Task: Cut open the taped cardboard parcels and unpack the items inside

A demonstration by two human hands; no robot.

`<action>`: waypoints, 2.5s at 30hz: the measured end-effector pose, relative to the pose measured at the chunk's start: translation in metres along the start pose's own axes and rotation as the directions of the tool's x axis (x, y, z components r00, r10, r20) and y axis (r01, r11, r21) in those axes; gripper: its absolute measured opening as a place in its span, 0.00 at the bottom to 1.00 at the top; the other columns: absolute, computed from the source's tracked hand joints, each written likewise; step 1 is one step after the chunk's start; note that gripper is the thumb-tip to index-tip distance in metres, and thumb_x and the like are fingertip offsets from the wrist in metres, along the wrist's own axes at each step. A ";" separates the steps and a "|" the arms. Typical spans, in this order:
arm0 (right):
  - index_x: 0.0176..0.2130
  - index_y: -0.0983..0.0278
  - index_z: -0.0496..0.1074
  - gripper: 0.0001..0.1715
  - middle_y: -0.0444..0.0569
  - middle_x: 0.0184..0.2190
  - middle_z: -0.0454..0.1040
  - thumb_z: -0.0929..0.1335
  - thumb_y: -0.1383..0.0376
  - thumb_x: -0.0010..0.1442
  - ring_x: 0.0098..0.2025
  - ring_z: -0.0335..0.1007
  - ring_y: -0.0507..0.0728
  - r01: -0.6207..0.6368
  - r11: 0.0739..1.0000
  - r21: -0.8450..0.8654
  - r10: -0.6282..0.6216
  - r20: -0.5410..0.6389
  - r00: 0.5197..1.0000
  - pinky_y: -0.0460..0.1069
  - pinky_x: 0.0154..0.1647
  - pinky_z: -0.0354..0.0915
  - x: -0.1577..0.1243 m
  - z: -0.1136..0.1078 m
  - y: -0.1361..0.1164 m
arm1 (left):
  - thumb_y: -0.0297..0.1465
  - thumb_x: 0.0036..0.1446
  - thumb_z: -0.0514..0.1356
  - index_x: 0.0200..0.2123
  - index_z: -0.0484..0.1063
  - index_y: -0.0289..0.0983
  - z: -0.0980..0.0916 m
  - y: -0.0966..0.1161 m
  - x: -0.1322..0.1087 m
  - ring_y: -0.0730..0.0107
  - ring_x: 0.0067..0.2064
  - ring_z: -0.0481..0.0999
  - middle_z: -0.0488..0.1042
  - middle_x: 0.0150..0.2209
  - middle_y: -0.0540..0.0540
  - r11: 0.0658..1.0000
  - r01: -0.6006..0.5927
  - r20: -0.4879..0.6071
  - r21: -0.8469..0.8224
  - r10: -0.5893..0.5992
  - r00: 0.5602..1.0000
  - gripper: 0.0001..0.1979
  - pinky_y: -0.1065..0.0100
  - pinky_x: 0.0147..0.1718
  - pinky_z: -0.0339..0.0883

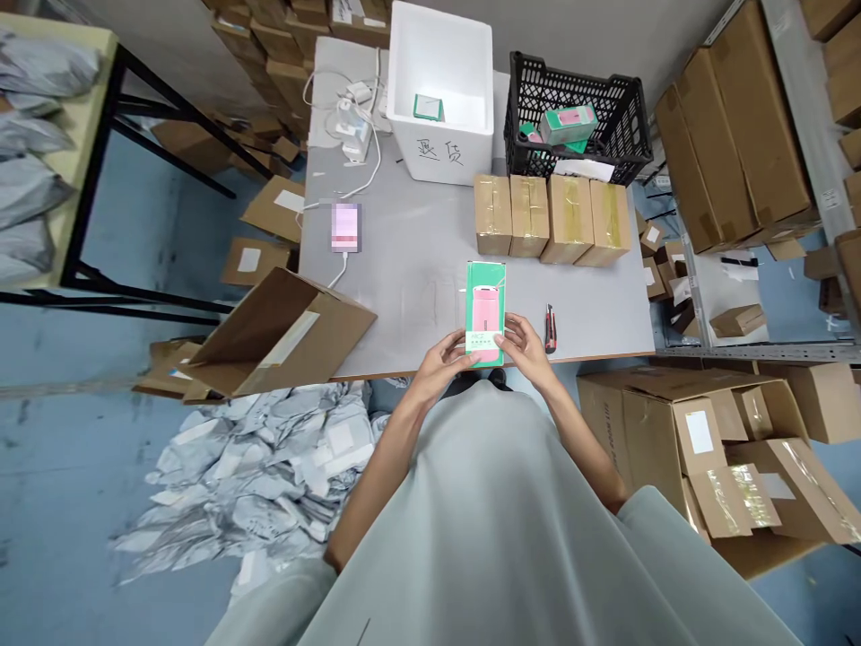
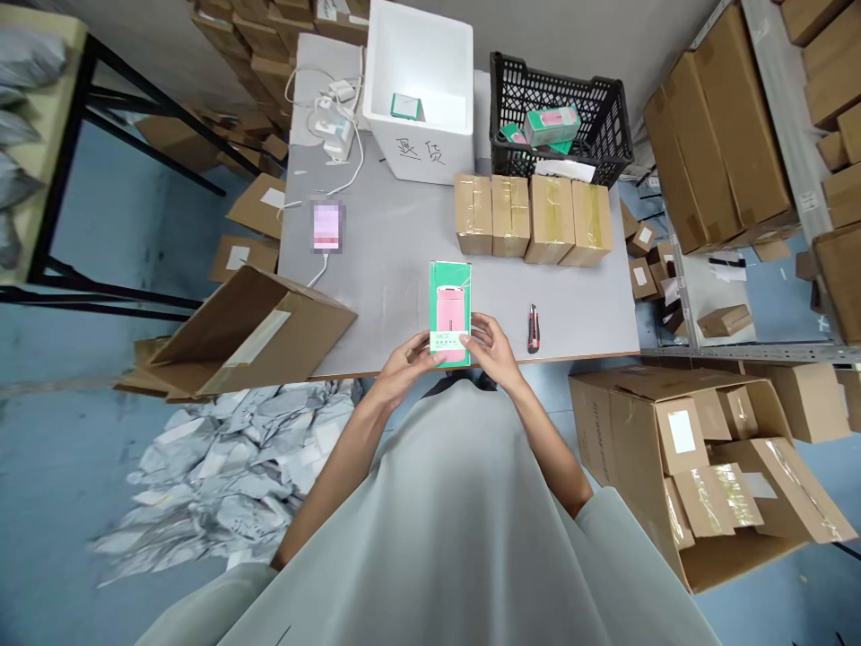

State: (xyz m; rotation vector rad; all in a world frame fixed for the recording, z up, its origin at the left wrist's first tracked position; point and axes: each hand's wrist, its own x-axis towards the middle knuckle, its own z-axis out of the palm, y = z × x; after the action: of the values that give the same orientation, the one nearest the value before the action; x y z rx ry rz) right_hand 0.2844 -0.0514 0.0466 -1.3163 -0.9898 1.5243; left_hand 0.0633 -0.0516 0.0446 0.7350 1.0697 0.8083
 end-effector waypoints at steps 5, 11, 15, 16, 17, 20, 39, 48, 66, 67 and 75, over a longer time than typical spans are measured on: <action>0.65 0.53 0.73 0.49 0.57 0.71 0.76 0.81 0.33 0.56 0.69 0.77 0.68 -0.009 1.000 0.015 0.009 0.009 1.000 0.65 0.74 0.74 -0.015 -0.019 0.003 | 0.48 0.47 0.85 0.63 0.80 0.39 0.024 -0.013 -0.010 0.40 0.67 0.81 0.82 0.66 0.35 1.000 -0.015 -0.006 -0.020 0.015 1.000 0.43 0.44 0.70 0.72; 0.66 0.53 0.73 0.49 0.56 0.72 0.75 0.80 0.32 0.58 0.70 0.76 0.67 0.019 1.000 0.004 -0.019 0.004 1.000 0.64 0.75 0.73 -0.024 -0.033 0.000 | 0.49 0.48 0.84 0.63 0.80 0.40 0.044 -0.018 -0.013 0.39 0.67 0.81 0.82 0.65 0.36 0.999 -0.028 -0.004 -0.030 0.028 1.000 0.42 0.43 0.70 0.72; 0.66 0.53 0.73 0.49 0.56 0.72 0.75 0.80 0.32 0.58 0.72 0.75 0.68 0.042 0.999 -0.012 -0.042 -0.015 0.999 0.65 0.75 0.72 -0.025 -0.036 -0.005 | 0.50 0.50 0.83 0.64 0.80 0.40 0.050 -0.016 -0.013 0.40 0.68 0.80 0.80 0.68 0.36 0.999 -0.046 -0.001 0.001 0.046 0.999 0.42 0.44 0.70 0.71; 0.66 0.53 0.73 0.49 0.56 0.72 0.75 0.80 0.31 0.58 0.72 0.75 0.68 0.043 0.999 -0.021 -0.043 -0.016 0.999 0.65 0.75 0.72 -0.025 -0.036 -0.007 | 0.50 0.50 0.83 0.64 0.80 0.40 0.051 -0.016 -0.012 0.40 0.68 0.80 0.80 0.69 0.36 0.999 -0.047 0.000 0.005 0.047 0.999 0.42 0.44 0.70 0.71; 0.66 0.53 0.73 0.49 0.56 0.72 0.75 0.79 0.31 0.58 0.72 0.75 0.68 0.044 0.999 -0.030 -0.044 -0.016 0.999 0.65 0.75 0.72 -0.025 -0.036 -0.008 | 0.50 0.51 0.83 0.64 0.80 0.40 0.052 -0.015 -0.012 0.41 0.68 0.80 0.80 0.69 0.36 0.999 -0.047 0.004 0.006 0.047 0.999 0.42 0.44 0.70 0.71; 0.66 0.53 0.74 0.49 0.56 0.72 0.75 0.79 0.30 0.58 0.74 0.72 0.68 0.056 0.997 -0.052 -0.057 -0.021 0.998 0.65 0.76 0.71 -0.025 -0.038 -0.012 | 0.51 0.50 0.83 0.65 0.79 0.39 0.053 -0.015 -0.010 0.41 0.67 0.81 0.81 0.68 0.35 0.999 -0.037 0.022 -0.007 0.037 0.999 0.43 0.45 0.71 0.71; 0.63 0.55 0.75 0.49 0.58 0.68 0.77 0.81 0.32 0.56 0.73 0.72 0.69 0.022 0.998 -0.058 -0.025 -0.039 0.999 0.65 0.75 0.73 -0.008 0.002 -0.008 | 0.53 0.49 0.83 0.65 0.81 0.39 0.008 0.006 -0.012 0.35 0.69 0.78 0.82 0.66 0.34 0.999 0.013 0.009 -0.039 -0.012 1.000 0.45 0.44 0.70 0.72; 0.63 0.54 0.75 0.51 0.57 0.67 0.78 0.80 0.29 0.55 0.70 0.76 0.69 0.056 0.996 -0.067 -0.058 -0.017 0.998 0.66 0.77 0.71 0.031 0.071 -0.018 | 0.56 0.52 0.81 0.65 0.81 0.41 -0.057 0.039 -0.009 0.38 0.68 0.80 0.80 0.69 0.35 0.999 -0.044 -0.020 -0.017 0.044 0.999 0.42 0.46 0.67 0.75; 0.65 0.53 0.75 0.47 0.56 0.70 0.77 0.79 0.31 0.59 0.70 0.76 0.67 0.027 0.997 -0.072 -0.035 -0.109 0.993 0.64 0.74 0.73 0.023 0.133 -0.020 | 0.53 0.54 0.80 0.66 0.79 0.41 -0.116 0.051 -0.007 0.41 0.68 0.79 0.79 0.70 0.37 1.000 -0.023 0.072 0.013 0.022 0.997 0.42 0.47 0.70 0.73; 0.65 0.53 0.75 0.47 0.56 0.70 0.76 0.79 0.32 0.59 0.70 0.76 0.67 0.027 0.997 -0.070 -0.034 -0.107 0.994 0.64 0.74 0.73 0.024 0.132 -0.020 | 0.53 0.54 0.80 0.66 0.78 0.41 -0.116 0.051 -0.005 0.41 0.69 0.79 0.78 0.70 0.36 1.000 -0.017 0.074 0.005 0.016 0.997 0.42 0.47 0.70 0.72; 0.65 0.52 0.75 0.48 0.56 0.70 0.75 0.79 0.31 0.59 0.71 0.74 0.68 0.009 0.997 -0.079 -0.018 -0.112 0.994 0.64 0.74 0.73 0.043 0.125 -0.025 | 0.53 0.53 0.80 0.66 0.79 0.40 -0.113 0.060 0.014 0.40 0.68 0.79 0.79 0.69 0.36 1.000 -0.007 0.082 0.011 0.006 0.997 0.42 0.45 0.71 0.71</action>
State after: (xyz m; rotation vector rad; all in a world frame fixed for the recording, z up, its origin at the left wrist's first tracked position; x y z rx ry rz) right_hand 0.1607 -0.0068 0.0727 -1.4315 -0.9935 1.3972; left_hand -0.0517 0.0048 0.0537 0.7749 0.9997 0.7716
